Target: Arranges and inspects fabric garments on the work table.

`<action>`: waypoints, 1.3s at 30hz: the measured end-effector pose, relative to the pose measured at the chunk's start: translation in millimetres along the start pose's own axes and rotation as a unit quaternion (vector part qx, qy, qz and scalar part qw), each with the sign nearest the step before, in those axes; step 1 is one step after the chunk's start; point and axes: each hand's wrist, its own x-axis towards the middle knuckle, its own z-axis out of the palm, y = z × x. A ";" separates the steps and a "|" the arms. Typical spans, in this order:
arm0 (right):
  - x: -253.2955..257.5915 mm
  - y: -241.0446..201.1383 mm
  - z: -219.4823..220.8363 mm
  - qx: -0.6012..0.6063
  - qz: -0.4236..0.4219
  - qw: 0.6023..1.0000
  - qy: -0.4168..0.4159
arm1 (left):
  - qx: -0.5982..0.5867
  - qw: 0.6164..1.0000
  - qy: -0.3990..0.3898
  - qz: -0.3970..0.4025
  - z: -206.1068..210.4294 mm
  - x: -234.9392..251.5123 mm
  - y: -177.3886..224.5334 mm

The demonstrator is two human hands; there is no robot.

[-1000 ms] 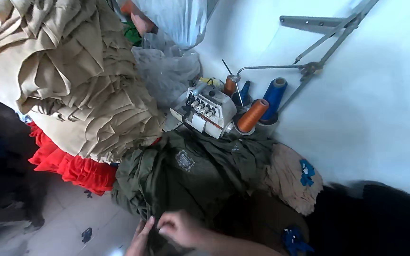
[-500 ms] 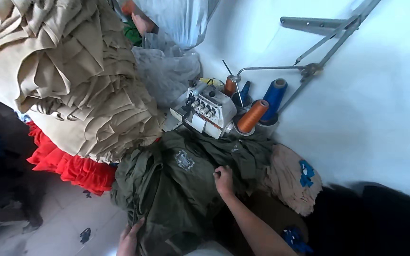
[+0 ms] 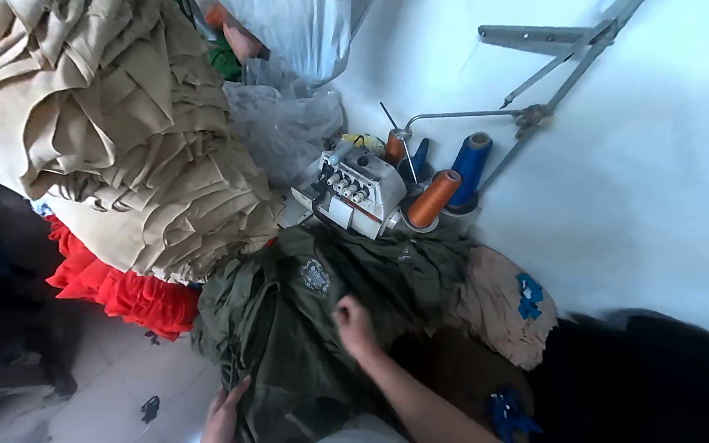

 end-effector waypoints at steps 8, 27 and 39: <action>-45.7 -19.3 89.5 0.033 -0.212 0.925 -0.314 | -0.011 1.000 -0.009 -0.009 10.1 -4.7 -5.6; 54.9 55.4 -31.7 0.270 0.080 0.957 0.062 | -0.014 0.999 0.043 -0.011 3.6 -4.9 -6.3; -53.2 -24.6 115.0 0.009 -0.221 0.896 -0.386 | -0.027 1.000 0.000 0.011 4.6 -3.3 -7.4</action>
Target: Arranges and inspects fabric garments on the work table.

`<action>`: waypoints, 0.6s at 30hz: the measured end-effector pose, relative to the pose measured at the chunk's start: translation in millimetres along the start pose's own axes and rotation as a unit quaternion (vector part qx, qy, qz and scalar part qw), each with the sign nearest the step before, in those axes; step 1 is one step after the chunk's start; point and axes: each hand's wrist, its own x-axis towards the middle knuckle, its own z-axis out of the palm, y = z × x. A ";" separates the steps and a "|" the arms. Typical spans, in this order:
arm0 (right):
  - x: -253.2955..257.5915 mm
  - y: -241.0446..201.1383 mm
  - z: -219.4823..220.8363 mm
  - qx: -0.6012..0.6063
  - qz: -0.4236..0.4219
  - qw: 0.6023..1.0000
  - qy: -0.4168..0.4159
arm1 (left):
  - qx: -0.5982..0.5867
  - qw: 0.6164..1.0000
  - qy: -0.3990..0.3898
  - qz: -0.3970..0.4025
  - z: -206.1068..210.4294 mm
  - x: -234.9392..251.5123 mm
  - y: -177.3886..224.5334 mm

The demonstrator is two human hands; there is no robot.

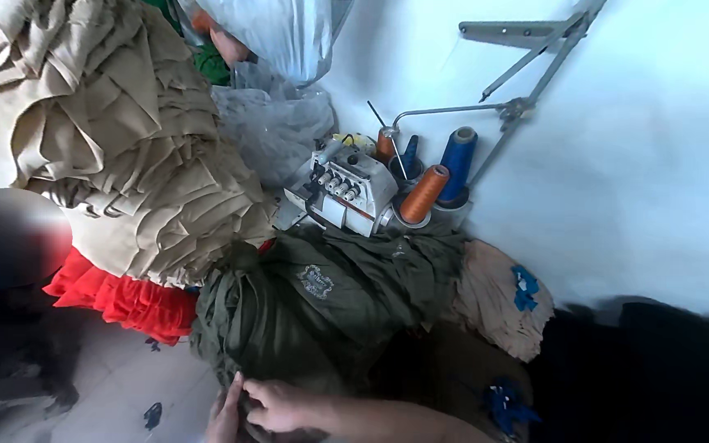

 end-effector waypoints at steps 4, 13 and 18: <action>-23.8 13.6 -49.7 0.064 0.038 0.986 0.146 | -0.041 0.996 0.071 0.017 -25.4 0.6 3.8; -65.5 112.9 -152.9 -0.128 0.288 0.782 0.538 | -0.019 0.996 0.084 0.023 -40.8 -1.0 0.9; -77.0 102.6 -149.2 -0.091 0.253 0.810 0.521 | -0.003 0.997 0.078 0.020 -33.9 -2.5 2.7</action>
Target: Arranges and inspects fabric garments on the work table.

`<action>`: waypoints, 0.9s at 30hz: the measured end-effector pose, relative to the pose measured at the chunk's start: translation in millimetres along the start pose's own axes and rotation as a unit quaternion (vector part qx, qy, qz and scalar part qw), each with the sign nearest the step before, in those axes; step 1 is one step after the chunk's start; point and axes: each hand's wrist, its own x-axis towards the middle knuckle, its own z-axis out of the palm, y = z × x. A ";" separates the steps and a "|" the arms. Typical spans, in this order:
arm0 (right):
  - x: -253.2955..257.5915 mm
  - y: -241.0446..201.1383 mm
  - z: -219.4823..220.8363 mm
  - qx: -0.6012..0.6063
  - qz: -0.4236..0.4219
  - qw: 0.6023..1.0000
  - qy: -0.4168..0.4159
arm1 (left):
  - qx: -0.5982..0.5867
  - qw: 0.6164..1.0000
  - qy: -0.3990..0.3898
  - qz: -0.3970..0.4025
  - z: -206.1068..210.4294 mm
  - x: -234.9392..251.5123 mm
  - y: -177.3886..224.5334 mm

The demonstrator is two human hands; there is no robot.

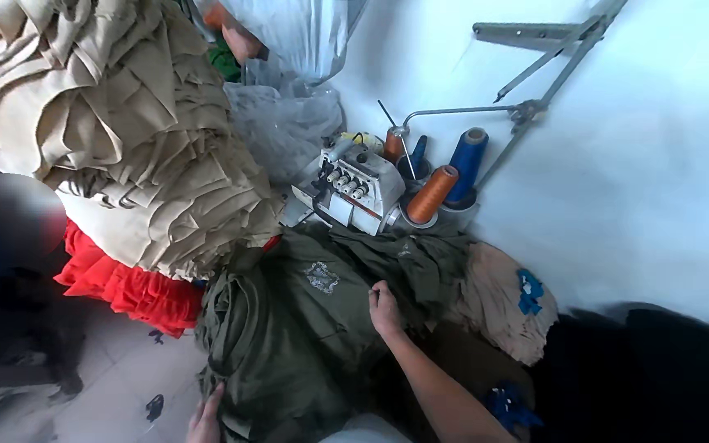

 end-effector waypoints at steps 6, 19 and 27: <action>-54.8 -73.0 11.3 0.093 -0.006 0.980 -0.175 | 0.001 1.000 -0.026 -0.005 1.5 -2.8 -1.3; -41.7 -54.4 18.1 0.074 0.030 0.991 -0.103 | -0.011 1.000 -0.005 -0.002 -17.6 -3.0 -2.0; 2.3 -27.4 21.7 0.066 0.040 0.996 0.037 | -0.004 1.000 -0.007 -0.015 -16.2 2.6 -5.2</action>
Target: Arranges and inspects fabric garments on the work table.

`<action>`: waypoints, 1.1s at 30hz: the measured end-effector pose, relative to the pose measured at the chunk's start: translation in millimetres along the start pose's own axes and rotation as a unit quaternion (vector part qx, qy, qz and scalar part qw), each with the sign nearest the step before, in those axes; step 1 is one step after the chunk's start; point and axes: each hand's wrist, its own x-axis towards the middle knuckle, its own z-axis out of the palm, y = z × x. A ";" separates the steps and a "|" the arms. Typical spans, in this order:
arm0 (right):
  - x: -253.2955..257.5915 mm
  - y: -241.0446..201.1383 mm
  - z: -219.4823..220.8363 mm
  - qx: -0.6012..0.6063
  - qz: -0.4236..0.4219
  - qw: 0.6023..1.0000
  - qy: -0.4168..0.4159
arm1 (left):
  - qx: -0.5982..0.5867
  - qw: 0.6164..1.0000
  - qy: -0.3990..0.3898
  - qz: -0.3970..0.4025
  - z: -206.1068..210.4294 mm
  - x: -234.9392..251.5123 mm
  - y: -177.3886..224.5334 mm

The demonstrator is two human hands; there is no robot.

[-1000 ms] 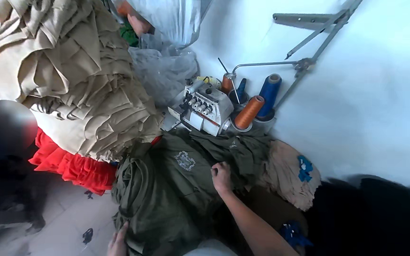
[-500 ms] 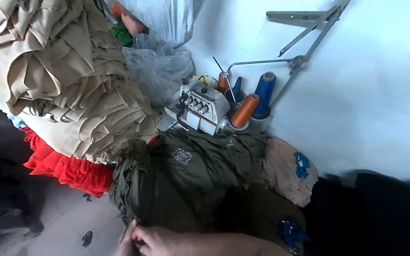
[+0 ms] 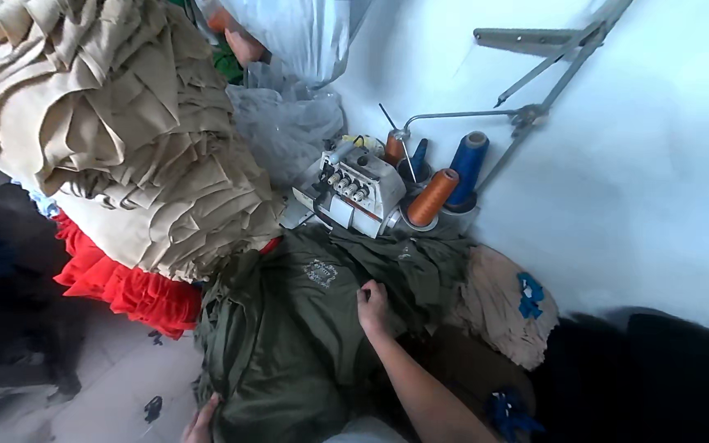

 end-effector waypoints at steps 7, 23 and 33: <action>-149.0 -90.5 30.8 0.045 -0.307 0.862 -0.401 | -0.025 0.999 -0.014 -0.017 -6.1 2.1 -10.0; -85.8 -87.1 -58.7 0.112 -0.295 0.939 -0.134 | 0.063 0.968 -0.211 0.124 137.5 -36.4 81.6; 22.1 67.5 -133.0 0.012 0.066 0.991 0.116 | 0.367 0.843 -0.382 0.096 115.3 10.9 -5.7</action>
